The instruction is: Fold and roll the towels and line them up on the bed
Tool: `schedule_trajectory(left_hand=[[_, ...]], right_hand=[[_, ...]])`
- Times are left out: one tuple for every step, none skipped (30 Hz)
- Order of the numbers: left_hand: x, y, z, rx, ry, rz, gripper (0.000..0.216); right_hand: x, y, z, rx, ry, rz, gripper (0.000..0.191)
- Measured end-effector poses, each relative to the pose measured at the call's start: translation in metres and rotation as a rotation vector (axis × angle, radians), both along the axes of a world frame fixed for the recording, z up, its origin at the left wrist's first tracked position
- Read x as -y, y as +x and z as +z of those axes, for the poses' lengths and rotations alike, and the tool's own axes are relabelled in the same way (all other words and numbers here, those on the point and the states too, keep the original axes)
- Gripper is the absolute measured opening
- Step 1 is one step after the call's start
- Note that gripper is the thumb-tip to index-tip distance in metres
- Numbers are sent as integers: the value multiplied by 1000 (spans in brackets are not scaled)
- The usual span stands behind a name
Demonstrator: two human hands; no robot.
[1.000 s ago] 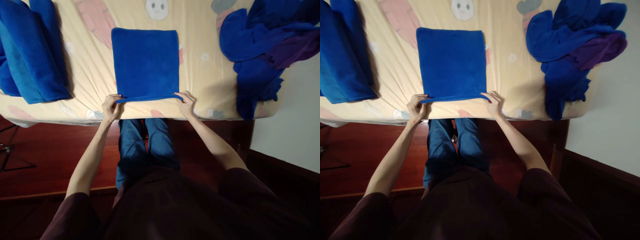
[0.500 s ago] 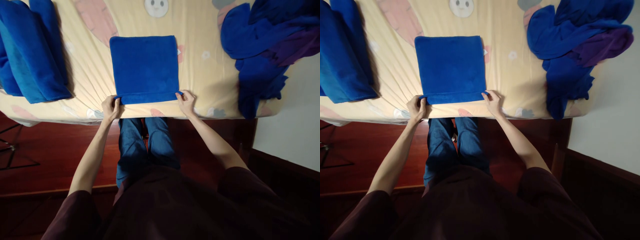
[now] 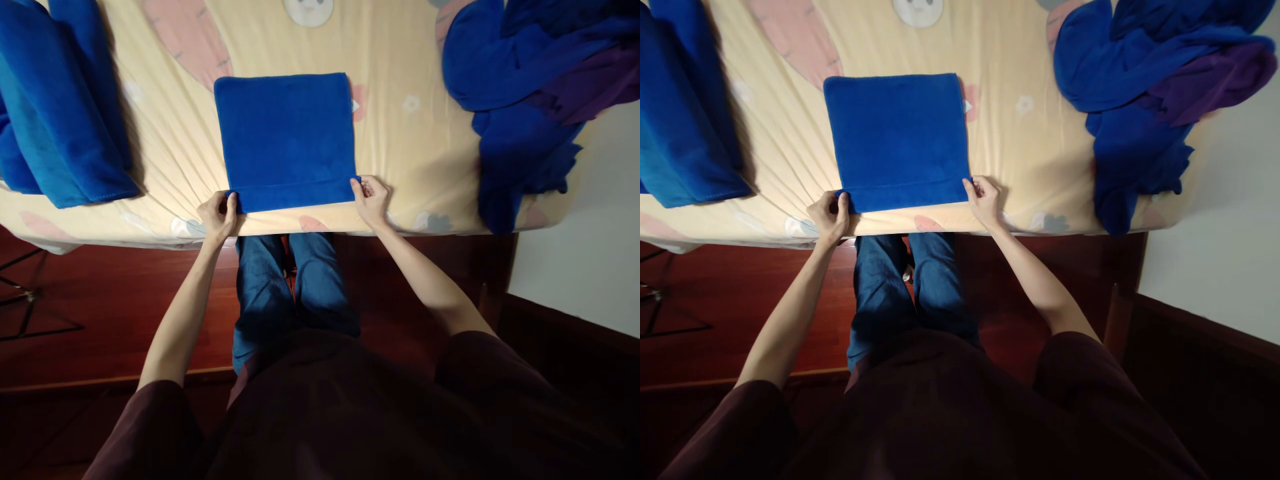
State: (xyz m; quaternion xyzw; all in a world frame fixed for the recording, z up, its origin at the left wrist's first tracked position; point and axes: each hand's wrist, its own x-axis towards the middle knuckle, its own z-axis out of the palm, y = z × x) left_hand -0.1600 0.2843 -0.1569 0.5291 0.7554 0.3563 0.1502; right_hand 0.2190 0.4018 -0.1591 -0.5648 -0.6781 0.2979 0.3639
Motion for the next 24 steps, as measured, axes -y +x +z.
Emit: schedule_trajectory(left_hand=[[-1, 1, 2, -3, 7, 10, 39], [-1, 3, 4, 0, 10, 20, 38], [-2, 4, 5, 11, 10, 28, 36], [-3, 5, 7, 28, 10, 35, 35], [-4, 6, 8, 48, 10, 40, 33], [-4, 7, 10, 68, 13, 45, 32], [-4, 8, 10, 84, 17, 49, 31], [-5, 8, 11, 94, 22, 50, 30], [-5, 8, 11, 96, 26, 51, 29], [-5, 8, 11, 91, 30, 51, 28], [-5, 8, 10, 81, 33, 51, 27], [-4, 8, 10, 69, 36, 51, 27], [-4, 8, 9, 55, 37, 51, 26], [-4, 7, 8, 42, 39, 52, 26], [-4, 7, 7, 31, 40, 51, 26], [-3, 7, 6, 22, 44, 50, 26], [-3, 7, 5, 15, 47, 48, 25], [-3, 6, 3, 8, 52, 44, 25], [-2, 6, 2, 2, 57, 41, 24], [-2, 6, 1, -2, 60, 39, 24], [-2, 6, 0, -6, 64, 36, 23], [-2, 5, -1, -9, 67, 32, 23], [-1, 5, -1, -12, 71, 27, 23], [-1, 5, -2, -13, 76, 21, 23]], right_hand=[[0, 0, 0, -2, 12, 3, 54], [0, 0, 1, 0, 19, 2, 55], [-1, 0, 2, 4, 21, 0, 55], [-1, 0, 3, 10, 21, -7, 56], [-1, -1, 3, 18, 20, -14, 56], [-1, -1, 4, 27, 19, -21, 55], [-1, -2, 4, 38, 19, -25, 55], [0, -2, 5, 48, 21, -26, 55], [0, -2, 5, 56, 24, -24, 54], [0, -3, 5, 62, 27, -22, 54], [0, -3, 4, 66, 30, -22, 53], [-1, -3, 4, 69, 34, -24, 53], [-1, -3, 4, 74, 36, -28, 52], [-1, -3, 3, 80, 39, -32, 51], [-1, -3, 3, 88, 41, -34, 51], [-1, -3, 3, 95, 41, -35, 50], [-1, -3, 3, 102, 39, -32, 49], [-1, -3, 2, 107, 38, -27, 48], [-1, -3, 2, 111, 37, -23, 46], [-2, -2, 2, 113, 38, -18, 45], [-2, -2, 2, 116, 39, -14, 44], [-2, -2, 1, 121, 41, -12, 43], [-2, -1, 1, 127, 45, -13, 42], [-2, -1, 0, 134, 50, -18, 41]])
